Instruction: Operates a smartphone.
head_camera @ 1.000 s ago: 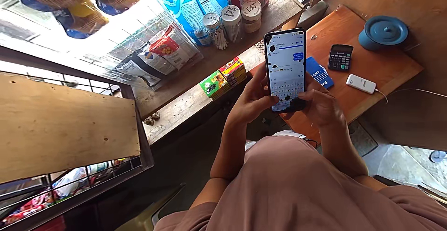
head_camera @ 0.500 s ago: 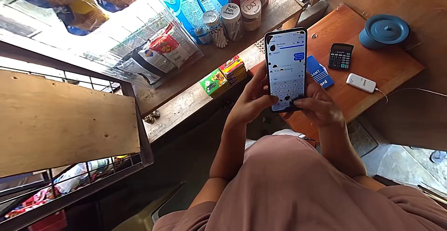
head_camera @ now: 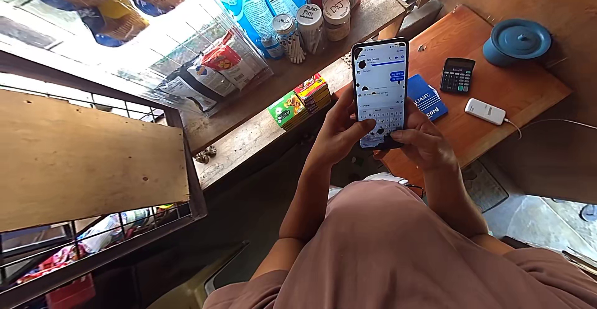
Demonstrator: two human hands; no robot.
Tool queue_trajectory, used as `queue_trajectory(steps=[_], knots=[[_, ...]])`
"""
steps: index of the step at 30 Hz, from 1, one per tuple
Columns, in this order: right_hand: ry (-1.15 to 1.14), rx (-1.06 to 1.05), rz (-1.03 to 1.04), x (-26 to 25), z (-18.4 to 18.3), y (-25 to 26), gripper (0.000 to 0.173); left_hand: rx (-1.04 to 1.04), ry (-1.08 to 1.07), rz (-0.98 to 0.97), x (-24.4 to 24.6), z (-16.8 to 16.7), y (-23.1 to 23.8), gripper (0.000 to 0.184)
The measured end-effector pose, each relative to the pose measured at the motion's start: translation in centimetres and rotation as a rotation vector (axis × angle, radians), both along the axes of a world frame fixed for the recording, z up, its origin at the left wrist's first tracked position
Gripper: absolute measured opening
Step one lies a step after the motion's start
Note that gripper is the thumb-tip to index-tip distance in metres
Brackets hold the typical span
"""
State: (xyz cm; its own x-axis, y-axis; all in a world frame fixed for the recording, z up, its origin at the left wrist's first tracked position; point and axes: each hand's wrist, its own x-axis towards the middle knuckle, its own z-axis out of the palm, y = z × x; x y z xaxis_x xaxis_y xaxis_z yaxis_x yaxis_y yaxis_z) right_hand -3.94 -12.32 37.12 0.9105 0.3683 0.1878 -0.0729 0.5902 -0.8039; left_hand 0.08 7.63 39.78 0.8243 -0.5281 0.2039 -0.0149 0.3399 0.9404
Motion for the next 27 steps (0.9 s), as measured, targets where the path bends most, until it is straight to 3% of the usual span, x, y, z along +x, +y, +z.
queue_trajectory(steps=[4,9,15,19,27], knots=[[0.089,-0.03,-0.08,0.1,0.5,0.3,0.043,-0.002,-0.008,-0.01,0.2,0.0,-0.1,0.066],[0.139,0.006,-0.065,0.2,0.5,-0.1,0.048,-0.013,0.0,-0.03,0.5,0.0,-0.2,0.068],[0.062,-0.05,-0.067,0.4,0.3,-0.1,0.055,0.076,-0.08,0.148,0.3,-0.1,-2.1,0.076],[0.066,-0.12,-0.078,0.5,0.5,-0.5,0.062,0.024,-0.026,-0.018,1.0,-0.2,-1.0,0.074],[0.048,-0.03,-0.052,0.9,0.5,-0.7,0.051,-0.003,-0.039,-0.115,1.7,0.0,-0.2,0.076]])
